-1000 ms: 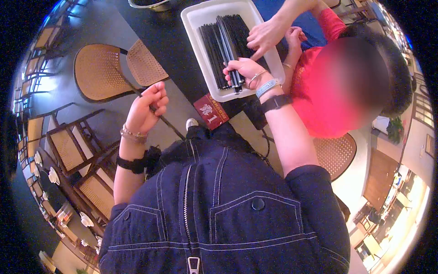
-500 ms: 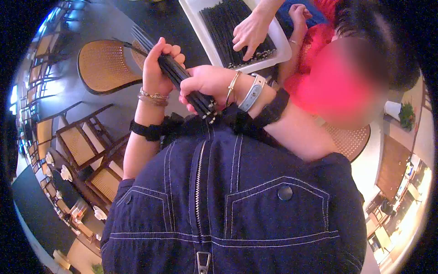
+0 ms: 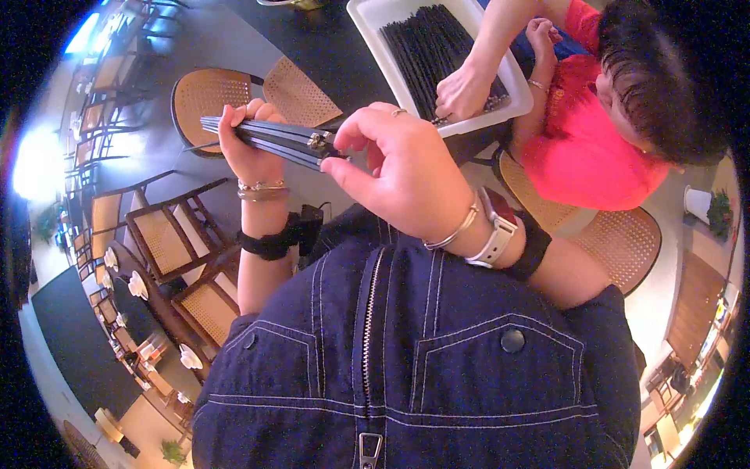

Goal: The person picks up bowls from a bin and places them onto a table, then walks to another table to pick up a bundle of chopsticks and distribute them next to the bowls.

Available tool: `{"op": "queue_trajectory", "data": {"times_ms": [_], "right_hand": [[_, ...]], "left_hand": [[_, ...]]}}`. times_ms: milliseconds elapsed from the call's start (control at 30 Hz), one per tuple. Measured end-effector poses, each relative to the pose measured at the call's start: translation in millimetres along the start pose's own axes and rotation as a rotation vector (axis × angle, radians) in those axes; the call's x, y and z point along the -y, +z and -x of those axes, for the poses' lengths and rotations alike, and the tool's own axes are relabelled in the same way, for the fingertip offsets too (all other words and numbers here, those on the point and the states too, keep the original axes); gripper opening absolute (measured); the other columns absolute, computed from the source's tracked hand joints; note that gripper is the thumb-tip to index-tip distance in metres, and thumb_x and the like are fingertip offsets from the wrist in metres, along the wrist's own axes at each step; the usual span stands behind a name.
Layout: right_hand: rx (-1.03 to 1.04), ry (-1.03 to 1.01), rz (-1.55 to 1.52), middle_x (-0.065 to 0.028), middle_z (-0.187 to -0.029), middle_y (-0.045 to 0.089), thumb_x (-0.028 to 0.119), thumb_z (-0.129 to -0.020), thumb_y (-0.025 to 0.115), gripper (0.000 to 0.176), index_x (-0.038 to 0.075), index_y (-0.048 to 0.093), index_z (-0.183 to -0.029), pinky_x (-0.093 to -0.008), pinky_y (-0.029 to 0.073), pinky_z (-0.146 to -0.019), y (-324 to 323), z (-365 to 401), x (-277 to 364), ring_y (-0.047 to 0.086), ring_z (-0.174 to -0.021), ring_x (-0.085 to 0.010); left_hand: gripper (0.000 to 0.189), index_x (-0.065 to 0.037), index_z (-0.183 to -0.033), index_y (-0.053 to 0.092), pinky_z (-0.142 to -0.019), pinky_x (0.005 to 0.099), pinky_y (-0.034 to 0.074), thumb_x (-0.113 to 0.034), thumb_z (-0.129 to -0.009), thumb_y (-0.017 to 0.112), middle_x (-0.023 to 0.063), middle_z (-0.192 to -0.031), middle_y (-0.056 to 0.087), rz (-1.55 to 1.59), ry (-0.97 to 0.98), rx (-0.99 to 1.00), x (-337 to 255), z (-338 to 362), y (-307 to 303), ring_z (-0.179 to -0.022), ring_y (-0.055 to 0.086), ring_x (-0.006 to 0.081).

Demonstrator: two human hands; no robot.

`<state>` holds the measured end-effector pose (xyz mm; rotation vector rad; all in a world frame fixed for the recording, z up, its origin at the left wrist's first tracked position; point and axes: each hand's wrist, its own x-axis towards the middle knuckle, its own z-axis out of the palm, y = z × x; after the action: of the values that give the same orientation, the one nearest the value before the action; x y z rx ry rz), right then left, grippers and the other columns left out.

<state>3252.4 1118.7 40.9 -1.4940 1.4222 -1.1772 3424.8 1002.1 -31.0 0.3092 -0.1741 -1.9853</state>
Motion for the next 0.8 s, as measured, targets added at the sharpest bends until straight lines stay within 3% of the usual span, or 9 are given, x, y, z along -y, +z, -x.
{"op": "queue_trajectory", "data": {"times_ms": [133,233,367,433,467,533,567,667,800], "right_hand": [[-0.118,-0.047,0.098,-0.0089,-0.063,0.051,0.012,-0.064,0.066,0.018,0.000,0.055,-0.069,-0.0280,0.037,-0.047,10.2,-5.3,-2.2,0.047,-0.049,-0.0178],[-0.056,0.090,0.036,-0.0101,-0.064,0.051,0.012,-0.064,0.066,0.016,0.000,0.055,-0.068,-0.0294,0.038,-0.048,13.5,-4.3,-9.4,0.048,-0.051,-0.0195],[-0.055,0.061,0.089,-0.0107,-0.063,0.050,0.011,-0.066,0.063,0.014,0.000,0.055,-0.069,-0.0302,0.038,-0.048,10.4,-1.3,-12.4,0.048,-0.052,-0.0198],[-0.010,0.034,0.117,-0.0039,-0.069,0.049,0.004,-0.073,0.058,0.008,-0.001,0.051,-0.073,-0.0194,0.039,-0.048,1.7,3.0,-13.0,0.050,-0.053,-0.0080],[-0.016,0.035,0.116,-0.0039,-0.069,0.049,0.004,-0.073,0.058,0.008,-0.001,0.051,-0.073,-0.0194,0.039,-0.048,-1.9,5.7,-13.6,0.050,-0.053,-0.0080],[-0.114,0.069,0.052,-0.0101,-0.062,0.050,0.006,-0.069,0.060,0.012,0.000,0.051,-0.070,-0.0284,0.039,-0.049,-7.6,13.5,-14.2,0.048,-0.052,-0.0186],[-0.092,0.156,-0.042,-0.0064,-0.062,0.051,0.005,-0.072,0.059,0.010,0.000,0.050,-0.071,-0.0239,0.038,-0.049,-11.7,15.9,-15.3,0.048,-0.055,-0.0113],[-0.063,0.255,-0.265,-0.0009,-0.063,0.050,0.004,-0.075,0.056,0.007,0.001,0.051,-0.078,-0.0194,0.038,-0.050,-13.5,20.4,-21.1,0.047,-0.058,-0.0049],[-0.156,0.166,-0.365,0.0027,-0.064,0.047,0.003,-0.076,0.055,0.011,0.001,0.052,-0.086,-0.0161,0.038,-0.051,-13.2,18.6,-18.5,0.046,-0.060,-0.0021]], "left_hand": [[0.029,-0.013,-0.055,0.038,-0.046,0.0224,0.023,-0.024,-0.079,0.049,-0.0023,-0.057,0.027,-0.085,0.103,0.017,0.4,7.4,5.5,-0.052,0.026,0.0089],[0.029,-0.013,-0.055,0.037,-0.045,0.0224,0.023,-0.024,-0.079,0.048,-0.0025,-0.057,0.028,-0.150,0.170,-0.034,-2.5,11.2,9.3,-0.052,0.026,0.0090],[0.029,-0.014,-0.055,0.036,-0.046,0.0219,0.024,-0.025,-0.078,0.048,-0.0026,-0.056,0.028,-0.199,0.197,-0.047,-5.7,11.4,12.4,-0.052,0.026,0.0091],[0.028,-0.015,-0.055,0.035,-0.046,0.0229,0.025,-0.025,-0.078,0.046,-0.0033,-0.057,0.029,-0.164,0.209,-0.103,-12.7,9.5,10.4,-0.052,0.027,0.0093],[0.028,-0.015,-0.055,0.035,-0.046,0.0229,0.025,-0.025,-0.078,0.046,-0.0033,-0.057,0.029,-0.167,0.205,-0.101,-16.7,8.4,8.8,-0.052,0.027,0.0093],[0.029,-0.014,-0.054,0.035,-0.047,0.0211,0.026,-0.025,-0.076,0.049,-0.0025,-0.057,0.027,-0.162,0.184,-0.068,-23.2,8.6,5.0,-0.053,0.026,0.0096],[0.029,-0.014,-0.054,0.035,-0.047,0.0211,0.026,-0.025,-0.076,0.049,-0.0025,-0.057,0.027,-0.165,0.180,-0.069,-22.5,7.0,4.5,-0.053,0.026,0.0096],[0.029,-0.014,-0.054,0.034,-0.048,0.0213,0.027,-0.024,-0.076,0.049,-0.0024,-0.057,0.027,-0.222,0.176,-0.067,-19.8,1.0,3.0,-0.054,0.027,0.0099],[0.028,-0.014,-0.054,0.034,-0.049,0.0214,0.028,-0.024,-0.076,0.049,-0.0023,-0.058,0.027,-0.220,0.148,-0.055,-13.7,-4.7,6.7,-0.054,0.028,0.0101]]}}
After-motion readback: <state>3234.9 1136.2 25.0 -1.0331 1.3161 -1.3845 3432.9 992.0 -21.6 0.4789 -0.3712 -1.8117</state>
